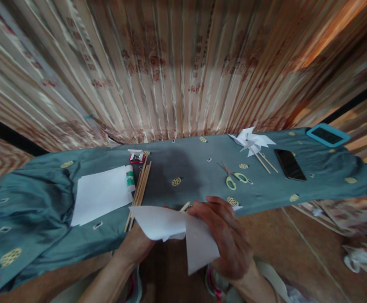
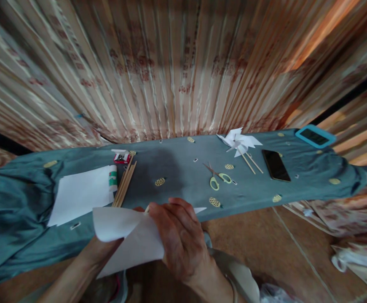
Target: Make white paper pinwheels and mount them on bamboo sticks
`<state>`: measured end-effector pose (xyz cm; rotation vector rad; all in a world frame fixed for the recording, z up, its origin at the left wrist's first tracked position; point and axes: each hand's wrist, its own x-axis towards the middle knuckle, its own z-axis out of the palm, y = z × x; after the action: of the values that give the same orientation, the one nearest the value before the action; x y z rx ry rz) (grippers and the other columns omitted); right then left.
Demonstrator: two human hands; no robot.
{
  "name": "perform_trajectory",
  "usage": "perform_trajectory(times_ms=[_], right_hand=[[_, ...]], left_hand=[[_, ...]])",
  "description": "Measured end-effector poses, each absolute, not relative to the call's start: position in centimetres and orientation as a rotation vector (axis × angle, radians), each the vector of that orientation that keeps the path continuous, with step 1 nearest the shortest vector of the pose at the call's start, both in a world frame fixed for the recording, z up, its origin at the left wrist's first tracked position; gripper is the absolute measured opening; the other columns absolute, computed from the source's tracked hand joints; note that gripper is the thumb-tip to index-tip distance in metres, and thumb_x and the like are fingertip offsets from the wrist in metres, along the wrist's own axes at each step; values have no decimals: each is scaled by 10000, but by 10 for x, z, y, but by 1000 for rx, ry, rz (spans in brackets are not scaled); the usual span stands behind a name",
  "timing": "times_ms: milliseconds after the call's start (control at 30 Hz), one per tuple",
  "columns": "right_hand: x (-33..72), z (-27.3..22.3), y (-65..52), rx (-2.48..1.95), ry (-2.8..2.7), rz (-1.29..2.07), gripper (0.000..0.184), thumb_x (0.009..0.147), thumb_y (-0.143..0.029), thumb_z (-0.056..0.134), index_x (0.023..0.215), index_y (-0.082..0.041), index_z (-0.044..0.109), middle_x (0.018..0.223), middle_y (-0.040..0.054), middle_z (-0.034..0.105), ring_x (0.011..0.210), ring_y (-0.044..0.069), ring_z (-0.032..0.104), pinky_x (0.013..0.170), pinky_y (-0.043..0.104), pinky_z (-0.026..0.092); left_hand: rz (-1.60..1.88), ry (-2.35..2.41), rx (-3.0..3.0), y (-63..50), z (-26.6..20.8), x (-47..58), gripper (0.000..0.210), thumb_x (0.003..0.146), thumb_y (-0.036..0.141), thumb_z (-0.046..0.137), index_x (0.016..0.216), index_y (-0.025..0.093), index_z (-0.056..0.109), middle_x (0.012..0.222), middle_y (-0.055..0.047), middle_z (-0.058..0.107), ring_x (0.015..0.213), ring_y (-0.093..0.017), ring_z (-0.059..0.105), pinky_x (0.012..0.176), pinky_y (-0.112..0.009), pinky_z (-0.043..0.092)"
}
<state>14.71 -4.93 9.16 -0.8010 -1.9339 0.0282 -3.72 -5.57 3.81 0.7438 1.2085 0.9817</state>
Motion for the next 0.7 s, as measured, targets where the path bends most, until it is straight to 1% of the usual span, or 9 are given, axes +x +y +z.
perform_trajectory(times_ms=[133, 233, 300, 433, 533, 700], right_hand=[[149, 89, -51, -781, -1964, 53, 374, 919, -69, 468, 1293, -78, 482, 953, 94, 720, 901, 169, 651, 917, 373, 502], [149, 89, -51, -777, -1964, 53, 367, 916, -71, 480, 1283, -70, 487, 941, 92, 716, 902, 166, 643, 922, 367, 491], [148, 89, -50, -778, -1962, 58, 378, 909, -70, 496, 1287, -67, 483, 943, 92, 715, 903, 166, 642, 927, 368, 487], [147, 87, -51, -780, -1949, 72, 440, 879, -41, 528, 1314, -68, 462, 965, 95, 712, 911, 173, 641, 934, 375, 487], [147, 87, -51, -789, -1952, 76, 447, 885, -38, 504, 1327, -87, 458, 961, 84, 712, 905, 170, 646, 936, 369, 488], [149, 87, -51, -790, -1967, 85, 449, 903, -75, 503, 1345, -115, 439, 958, 76, 718, 887, 171, 656, 924, 382, 499]], left_hand=[[977, 1154, 667, -58, 38, -35, 367, 553, 396, 799, 827, 176, 692, 816, -65, 705, 746, -232, 639, 714, -353, 503], [975, 1126, 668, -58, 40, -34, 350, 578, 411, 786, 828, 185, 693, 806, -69, 698, 715, -223, 629, 666, -335, 496], [946, 1106, 695, -56, 41, -35, 349, 570, 427, 789, 790, 176, 689, 768, -69, 690, 683, -212, 618, 638, -320, 488], [942, 1102, 714, -53, 44, -35, 361, 552, 431, 800, 745, 152, 679, 746, -60, 682, 698, -200, 608, 632, -289, 476], [947, 1100, 688, -52, 45, -36, 383, 547, 438, 807, 754, 140, 683, 701, -34, 666, 643, -167, 584, 626, -275, 469], [951, 1104, 681, -53, 34, -40, 449, 463, 436, 839, 769, 151, 677, 710, -37, 678, 618, -178, 589, 624, -298, 482]])
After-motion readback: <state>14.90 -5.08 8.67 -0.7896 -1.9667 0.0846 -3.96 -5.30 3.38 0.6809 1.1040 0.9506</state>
